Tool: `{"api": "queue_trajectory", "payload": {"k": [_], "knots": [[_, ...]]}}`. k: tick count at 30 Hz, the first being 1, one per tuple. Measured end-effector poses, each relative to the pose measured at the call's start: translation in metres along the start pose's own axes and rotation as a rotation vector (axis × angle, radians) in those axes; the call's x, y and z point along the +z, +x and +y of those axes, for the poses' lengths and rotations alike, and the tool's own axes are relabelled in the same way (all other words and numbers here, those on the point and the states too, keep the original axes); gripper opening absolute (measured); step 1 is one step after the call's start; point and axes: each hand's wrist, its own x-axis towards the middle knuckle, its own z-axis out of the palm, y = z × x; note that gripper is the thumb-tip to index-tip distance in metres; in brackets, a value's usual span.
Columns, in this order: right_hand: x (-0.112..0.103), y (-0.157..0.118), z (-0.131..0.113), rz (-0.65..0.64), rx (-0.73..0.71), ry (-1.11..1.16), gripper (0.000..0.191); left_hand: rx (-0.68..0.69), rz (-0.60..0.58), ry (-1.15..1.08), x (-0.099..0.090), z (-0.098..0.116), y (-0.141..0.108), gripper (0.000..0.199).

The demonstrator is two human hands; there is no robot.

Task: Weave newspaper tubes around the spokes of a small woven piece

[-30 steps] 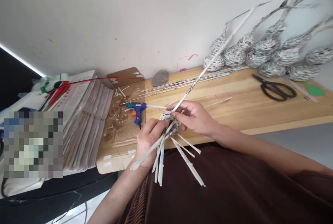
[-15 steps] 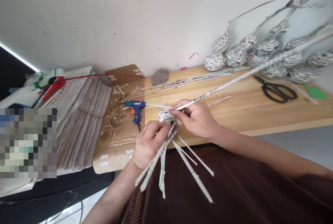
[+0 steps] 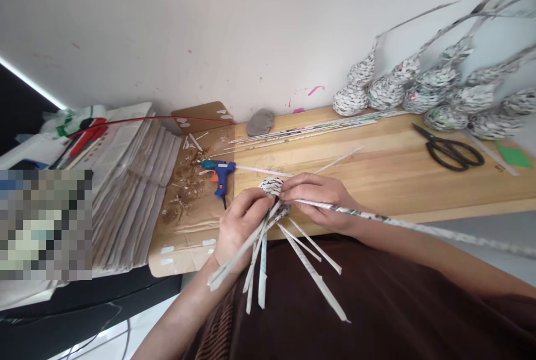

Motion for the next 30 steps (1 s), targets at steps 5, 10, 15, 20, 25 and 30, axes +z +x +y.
{"api": "queue_trajectory", "payload": {"k": [5, 10, 15, 20, 25, 30], "knots": [[0.001, -0.002, 0.0, 0.011, -0.024, -0.018, 0.018, 0.032, -0.022, -0.04, 0.002, -0.001, -0.001, 0.02], [0.005, -0.005, 0.0, 0.046, 0.091, 0.064, 0.016, -0.066, -0.04, -0.031, 0.002, 0.002, 0.002, 0.016], [0.01, -0.004, 0.002, 0.093, 0.175, 0.079, 0.01, -0.099, -0.023, -0.038, 0.001, 0.006, 0.014, 0.016], [0.015, -0.002, 0.005, 0.136, 0.235, 0.093, 0.007, -0.06, -0.029, -0.042, 0.0, 0.004, 0.021, 0.02], [0.017, 0.001, 0.007, 0.104, 0.294, 0.062, 0.013, -0.067, -0.116, -0.028, -0.001, 0.003, 0.022, 0.023], [0.015, 0.01, 0.0, 0.049, 0.302, -0.067, 0.015, -0.07, -0.048, 0.043, 0.005, 0.004, 0.027, 0.019]]}}
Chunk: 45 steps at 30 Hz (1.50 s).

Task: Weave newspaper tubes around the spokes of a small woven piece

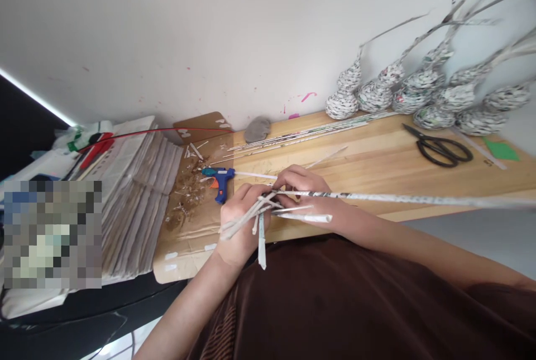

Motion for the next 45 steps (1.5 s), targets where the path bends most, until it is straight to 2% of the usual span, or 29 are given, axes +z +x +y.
{"api": "queue_trajectory", "payload": {"k": [3, 7, 13, 18, 21, 24, 26, 27, 30, 32, 36, 41, 45], "knots": [[0.003, 0.001, -0.002, 0.039, -0.046, -0.032, 0.016, -0.021, 0.054, 0.037, 0.003, 0.001, 0.002, 0.017], [0.009, 0.002, 0.001, 0.106, -0.058, -0.067, 0.002, -0.051, 0.066, -0.003, 0.003, -0.002, 0.001, 0.018], [0.016, 0.006, 0.0, 0.078, -0.007, -0.073, 0.008, -0.22, 0.05, -0.084, 0.004, -0.004, 0.002, 0.015], [0.021, 0.007, 0.006, 0.132, 0.005, 0.024, 0.01, -0.231, 0.096, -0.099, 0.005, -0.002, 0.006, 0.011], [0.019, 0.01, 0.008, 0.088, -0.023, 0.025, 0.013, -0.25, 0.092, -0.119, 0.006, -0.002, 0.007, 0.013], [0.017, 0.015, 0.006, 0.071, -0.018, -0.019, 0.012, -0.231, 0.095, -0.106, 0.006, -0.003, 0.006, 0.013], [0.017, 0.019, 0.004, 0.096, 0.05, 0.043, 0.006, -0.208, 0.095, -0.119, 0.007, -0.003, 0.004, 0.014], [0.017, 0.022, 0.003, 0.113, 0.107, 0.121, 0.004, -0.19, 0.102, -0.133, 0.007, -0.003, 0.003, 0.014], [0.018, 0.029, 0.003, 0.122, 0.296, 0.426, 0.021, -0.142, 0.119, -0.159, 0.008, -0.005, 0.0, 0.014], [0.017, 0.03, 0.004, 0.108, 0.355, 0.562, 0.031, -0.122, 0.122, -0.153, 0.008, -0.006, -0.001, 0.013], [0.017, 0.018, 0.008, 0.179, 0.37, 0.587, 0.037, -0.103, 0.134, -0.141, 0.008, -0.008, -0.001, 0.014], [0.02, -0.004, 0.009, 0.09, 0.387, 0.552, 0.02, -0.093, 0.091, -0.126, 0.004, -0.005, 0.001, 0.015], [0.018, -0.01, 0.002, 0.154, 0.301, 0.453, 0.015, -0.071, 0.077, -0.114, 0.002, -0.001, 0.003, 0.014]]}}
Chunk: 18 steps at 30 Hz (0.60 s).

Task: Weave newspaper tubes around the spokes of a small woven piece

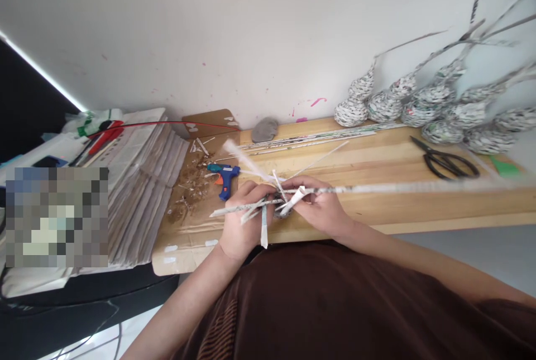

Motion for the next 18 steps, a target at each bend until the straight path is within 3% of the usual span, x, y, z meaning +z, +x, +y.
{"api": "queue_trajectory", "payload": {"k": [4, 12, 18], "knots": [[0.001, -0.004, -0.004, 0.07, -0.142, -0.092, 0.007, 0.001, -0.001, -0.003, 0.0, 0.001, 0.0, 0.016], [0.003, -0.012, 0.012, 0.055, -0.081, 0.036, 0.008, 0.005, -0.012, -0.013, -0.004, 0.007, 0.002, 0.018], [0.004, -0.011, 0.005, 0.046, -0.104, 0.018, 0.008, -0.07, -0.07, -0.04, -0.002, 0.002, -0.001, 0.02]]}}
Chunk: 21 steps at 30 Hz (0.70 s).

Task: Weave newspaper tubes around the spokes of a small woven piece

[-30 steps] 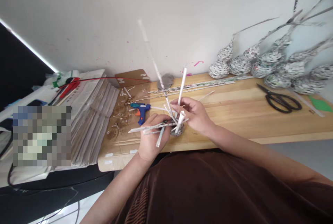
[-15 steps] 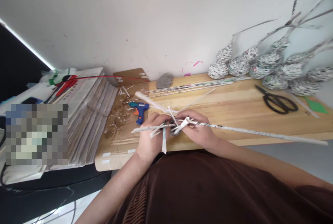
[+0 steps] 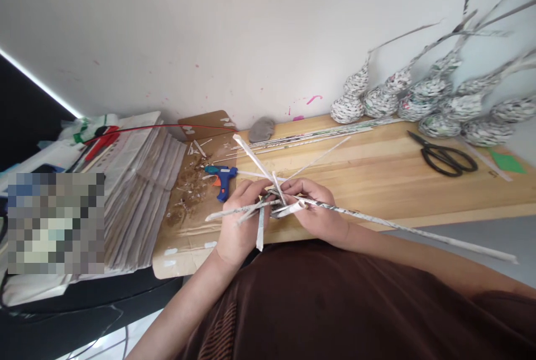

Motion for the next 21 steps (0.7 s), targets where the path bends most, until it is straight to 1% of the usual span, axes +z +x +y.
{"api": "queue_trajectory", "payload": {"k": [5, 9, 11, 16, 21], "knots": [[0.0003, 0.0018, -0.0009, -0.004, -0.019, -0.003, 0.01, 0.012, -0.011, -0.028, -0.0002, -0.0022, -0.0001, 0.025], [-0.0026, 0.0041, -0.0027, -0.051, -0.054, 0.0, 0.012, -0.006, -0.001, -0.087, 0.0023, -0.0033, 0.0016, 0.029], [-0.0041, 0.0048, -0.0043, -0.069, -0.074, 0.005, 0.012, 0.009, 0.0, -0.139, 0.0046, -0.0047, 0.002, 0.03], [-0.0058, 0.0045, -0.0059, -0.06, -0.053, -0.054, 0.011, 0.055, 0.023, -0.149, 0.007, -0.0073, 0.0001, 0.02], [-0.0058, 0.0043, -0.0031, -0.055, -0.065, -0.031, 0.013, 0.025, 0.028, -0.128, 0.0068, -0.0081, -0.0047, 0.014]]}}
